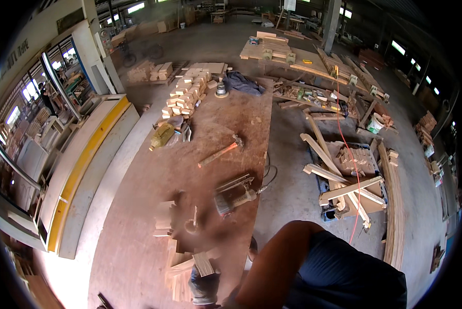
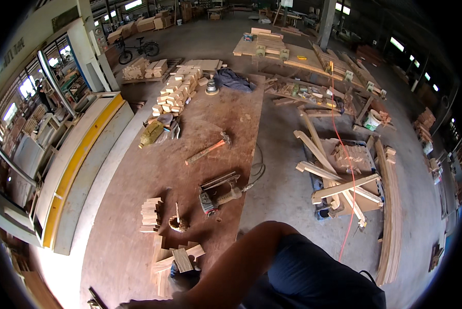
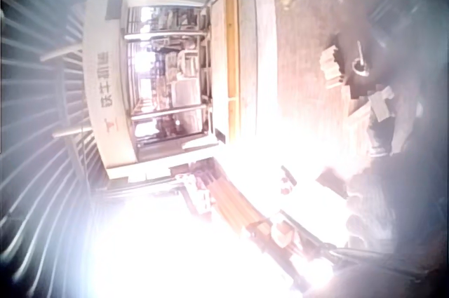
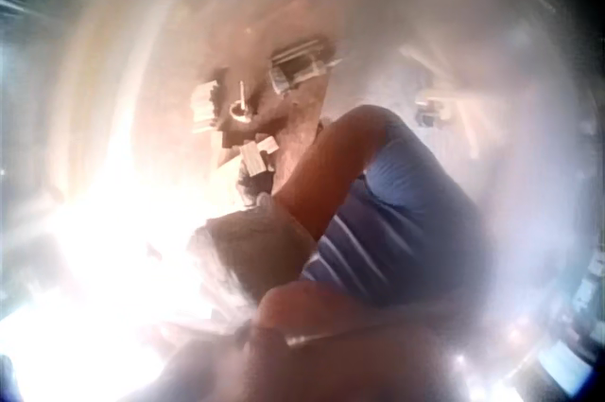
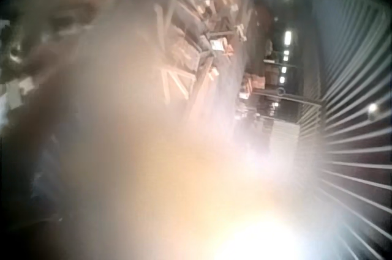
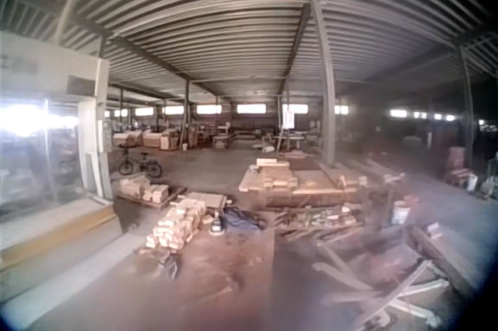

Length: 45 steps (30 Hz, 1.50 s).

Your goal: The person applies glue to small wooden blocks using a brush and then uses a nail gun to fasten them together. The person repeats this process for multiple sets of blocks and stacks the finished assemblies on a nearby table.

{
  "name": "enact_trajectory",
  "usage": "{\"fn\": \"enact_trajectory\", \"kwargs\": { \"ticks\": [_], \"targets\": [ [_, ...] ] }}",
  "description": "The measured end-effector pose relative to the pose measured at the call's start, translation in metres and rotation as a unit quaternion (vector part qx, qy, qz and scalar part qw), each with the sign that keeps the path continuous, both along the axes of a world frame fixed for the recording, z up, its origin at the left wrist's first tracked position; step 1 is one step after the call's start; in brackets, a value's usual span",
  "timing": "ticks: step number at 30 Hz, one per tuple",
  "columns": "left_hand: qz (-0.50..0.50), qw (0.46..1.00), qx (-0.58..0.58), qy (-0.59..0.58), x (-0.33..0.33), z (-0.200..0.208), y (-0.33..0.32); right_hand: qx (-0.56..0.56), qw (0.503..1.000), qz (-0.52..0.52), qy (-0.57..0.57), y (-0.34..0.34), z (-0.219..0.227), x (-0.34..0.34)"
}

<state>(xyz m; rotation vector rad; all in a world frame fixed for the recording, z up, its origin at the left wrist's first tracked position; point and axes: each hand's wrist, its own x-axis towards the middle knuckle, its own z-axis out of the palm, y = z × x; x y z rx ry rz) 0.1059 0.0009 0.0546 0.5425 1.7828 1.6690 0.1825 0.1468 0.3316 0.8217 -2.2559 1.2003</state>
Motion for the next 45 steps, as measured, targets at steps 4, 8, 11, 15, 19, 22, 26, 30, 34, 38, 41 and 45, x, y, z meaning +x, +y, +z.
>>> {"fn": "enact_trajectory", "kwargs": {
  "ticks": [4,8,11,15,19,22,26,30,34,38,41,45],
  "targets": [
    [0.003,0.996,-0.012,0.090,-0.023,-0.011,-0.013,0.212,0.965,-0.141,0.069,-0.003,0.018,0.023],
    [0.010,0.997,-0.021,0.076,-0.031,0.056,-0.024,0.221,0.935,-0.277,0.011,0.029,-0.024,0.039],
    [0.014,0.911,0.220,-0.348,-0.062,0.033,-0.057,-0.036,0.871,-0.389,-0.297,0.061,-0.132,0.056],
    [0.037,0.964,0.101,-0.243,-0.072,0.053,-0.064,0.095,0.807,-0.368,-0.451,0.062,-0.269,0.082],
    [0.010,0.994,-0.056,-0.096,-0.074,0.063,-0.060,0.091,0.808,-0.434,-0.388,0.037,-0.321,0.062],
    [0.009,0.993,-0.117,-0.017,-0.068,0.071,-0.048,0.037,0.815,-0.397,-0.421,0.037,-0.324,0.034],
    [-0.039,0.982,-0.128,0.132,-0.065,0.066,-0.042,0.036,0.848,-0.393,-0.354,0.033,-0.330,0.017],
    [-0.090,0.935,-0.176,0.295,-0.062,0.070,-0.025,0.041,0.851,-0.402,-0.335,0.020,-0.322,0.010],
    [-0.178,0.877,-0.164,0.415,-0.059,0.050,-0.008,0.060,0.841,-0.441,-0.308,0.023,-0.330,0.025],
    [-0.238,0.849,-0.200,0.427,-0.055,0.038,0.011,0.136,0.809,-0.450,-0.354,0.042,-0.347,0.071],
    [-0.259,0.847,-0.206,0.416,-0.055,0.031,0.021,0.168,0.811,-0.433,-0.357,0.049,-0.347,0.092],
    [-0.274,0.842,-0.200,0.420,-0.056,0.023,0.032,0.169,0.810,-0.439,-0.350,0.046,-0.349,0.094]
  ]
}}
